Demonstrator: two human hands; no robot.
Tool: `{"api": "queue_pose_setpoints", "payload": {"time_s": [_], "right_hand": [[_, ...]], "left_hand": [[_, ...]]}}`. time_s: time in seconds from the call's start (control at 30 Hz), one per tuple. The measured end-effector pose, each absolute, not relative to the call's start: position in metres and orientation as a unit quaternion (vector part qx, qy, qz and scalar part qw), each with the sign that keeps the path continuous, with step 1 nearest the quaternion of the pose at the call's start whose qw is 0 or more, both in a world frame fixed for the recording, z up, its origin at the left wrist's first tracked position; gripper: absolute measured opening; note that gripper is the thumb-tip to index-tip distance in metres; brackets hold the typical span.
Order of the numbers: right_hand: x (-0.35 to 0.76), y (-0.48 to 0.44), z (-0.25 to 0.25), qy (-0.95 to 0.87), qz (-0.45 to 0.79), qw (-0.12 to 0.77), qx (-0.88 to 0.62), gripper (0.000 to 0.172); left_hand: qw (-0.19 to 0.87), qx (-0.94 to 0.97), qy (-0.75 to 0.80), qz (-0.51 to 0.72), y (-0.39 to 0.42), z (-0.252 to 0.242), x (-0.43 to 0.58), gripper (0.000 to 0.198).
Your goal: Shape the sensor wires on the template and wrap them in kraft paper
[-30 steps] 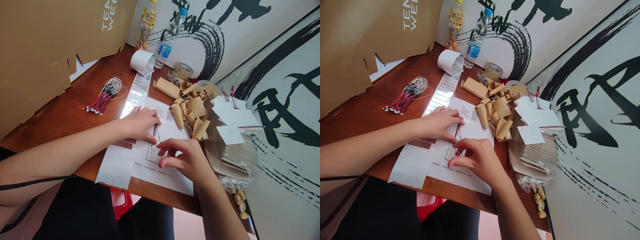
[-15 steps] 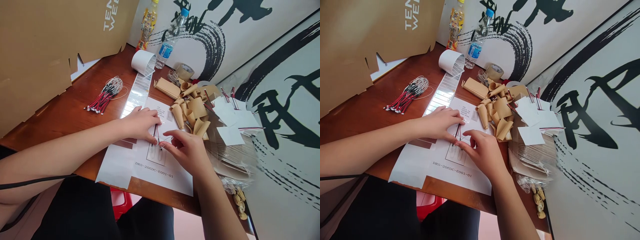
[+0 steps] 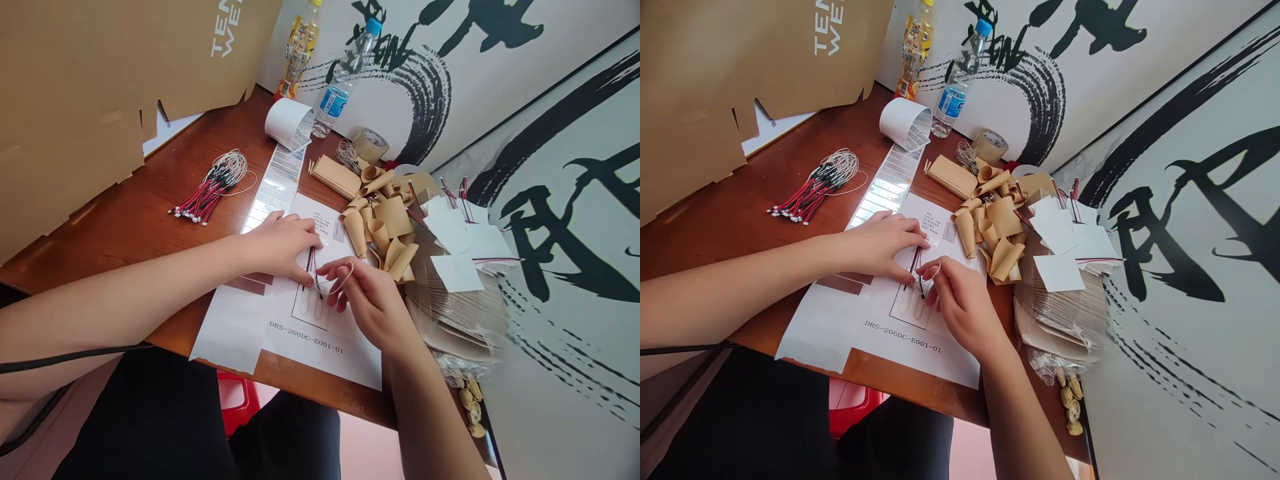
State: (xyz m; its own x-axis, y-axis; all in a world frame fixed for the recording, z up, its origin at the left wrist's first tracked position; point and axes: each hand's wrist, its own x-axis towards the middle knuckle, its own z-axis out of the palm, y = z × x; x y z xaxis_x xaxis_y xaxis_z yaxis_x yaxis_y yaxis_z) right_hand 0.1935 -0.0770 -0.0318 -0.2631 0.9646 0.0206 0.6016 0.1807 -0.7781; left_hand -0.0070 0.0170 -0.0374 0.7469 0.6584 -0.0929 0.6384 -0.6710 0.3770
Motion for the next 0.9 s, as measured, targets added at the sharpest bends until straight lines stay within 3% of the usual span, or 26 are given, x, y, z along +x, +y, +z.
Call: {"api": "queue_pose_setpoints", "payload": {"time_s": [0.13, 0.3, 0.57, 0.63, 0.77, 0.9], "right_hand": [[0.187, -0.078, -0.033, -0.696, 0.396, 0.294, -0.521, 0.038], [0.184, -0.077, -0.030, -0.709, 0.380, 0.298, -0.513, 0.037], [0.191, -0.082, -0.016, -0.659, 0.423, 0.340, -0.521, 0.004], [0.197, -0.084, -0.015, -0.648, 0.441, 0.372, -0.496, 0.010], [0.210, -0.079, -0.017, -0.654, 0.388, 0.403, -0.509, 0.021], [0.208, -0.070, -0.024, -0.718, 0.253, 0.309, -0.570, 0.015]], "left_hand": [[0.192, 0.914, 0.356, 0.031, 0.018, -0.039, -0.006, 0.065], [0.191, 0.915, 0.354, 0.023, 0.019, -0.039, -0.007, 0.071], [0.200, 0.913, 0.355, 0.013, 0.017, -0.034, -0.008, 0.075], [0.202, 0.912, 0.356, 0.017, 0.017, -0.035, -0.008, 0.075], [0.206, 0.912, 0.354, 0.025, 0.017, -0.036, -0.008, 0.076], [0.200, 0.913, 0.356, 0.019, 0.016, -0.035, -0.007, 0.077]]}}
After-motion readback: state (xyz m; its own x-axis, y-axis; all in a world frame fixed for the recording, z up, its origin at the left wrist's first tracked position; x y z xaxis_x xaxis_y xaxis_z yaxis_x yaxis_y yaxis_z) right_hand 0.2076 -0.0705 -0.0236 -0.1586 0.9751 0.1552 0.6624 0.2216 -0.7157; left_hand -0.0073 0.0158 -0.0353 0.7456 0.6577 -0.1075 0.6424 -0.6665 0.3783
